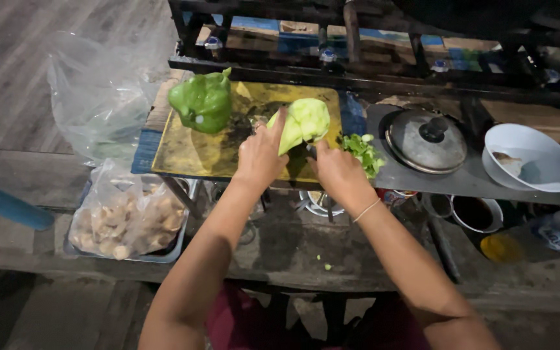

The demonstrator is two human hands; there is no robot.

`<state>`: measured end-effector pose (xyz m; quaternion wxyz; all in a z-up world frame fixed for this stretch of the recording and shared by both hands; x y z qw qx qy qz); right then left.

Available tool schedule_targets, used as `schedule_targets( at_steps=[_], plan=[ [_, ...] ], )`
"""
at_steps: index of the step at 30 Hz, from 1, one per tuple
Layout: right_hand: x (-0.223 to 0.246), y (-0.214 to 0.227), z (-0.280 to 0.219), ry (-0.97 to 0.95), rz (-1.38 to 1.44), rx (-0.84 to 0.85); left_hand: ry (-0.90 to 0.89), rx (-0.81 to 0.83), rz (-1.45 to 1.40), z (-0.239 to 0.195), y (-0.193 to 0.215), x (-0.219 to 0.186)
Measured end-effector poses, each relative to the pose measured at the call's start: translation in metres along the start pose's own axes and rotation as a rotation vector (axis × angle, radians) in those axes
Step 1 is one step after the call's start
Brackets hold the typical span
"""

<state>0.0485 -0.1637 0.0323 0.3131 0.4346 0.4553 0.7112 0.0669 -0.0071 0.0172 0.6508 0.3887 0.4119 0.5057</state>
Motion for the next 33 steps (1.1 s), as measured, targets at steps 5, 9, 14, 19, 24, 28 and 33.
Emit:
schedule_targets(
  at_steps=[5,9,14,19,24,28,33],
  plan=[
    [-0.002,-0.003,0.005,-0.005,-0.026,0.025,0.028,0.076,-0.111,0.013,-0.009,0.023],
    [0.001,0.002,0.012,-0.004,-0.045,0.055,0.020,0.135,-0.136,0.017,-0.012,0.031],
    [-0.001,0.000,0.017,-0.006,-0.058,0.111,-0.001,0.194,-0.161,0.019,-0.013,0.035],
    [-0.013,-0.020,0.022,0.030,-0.015,0.096,-0.027,0.172,-0.197,0.021,-0.014,0.039],
    [-0.013,-0.045,0.030,0.099,0.050,0.079,-0.023,0.273,-0.227,0.017,-0.016,0.044],
    [-0.013,-0.047,0.028,0.049,0.066,0.097,0.022,0.284,-0.194,0.013,-0.016,0.041],
    [-0.005,-0.038,0.023,0.012,0.062,0.087,0.017,0.242,-0.204,0.015,-0.013,0.038]
  ],
)
Point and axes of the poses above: each hand's wrist, its own z-axis towards the middle knuckle, its own y-axis out of the back of the hand, x = y × z, the point moved 7 cm from there along z, towards the middle knuckle, and after that the axes turned 9 degrees about z, right-handed, at the moved point
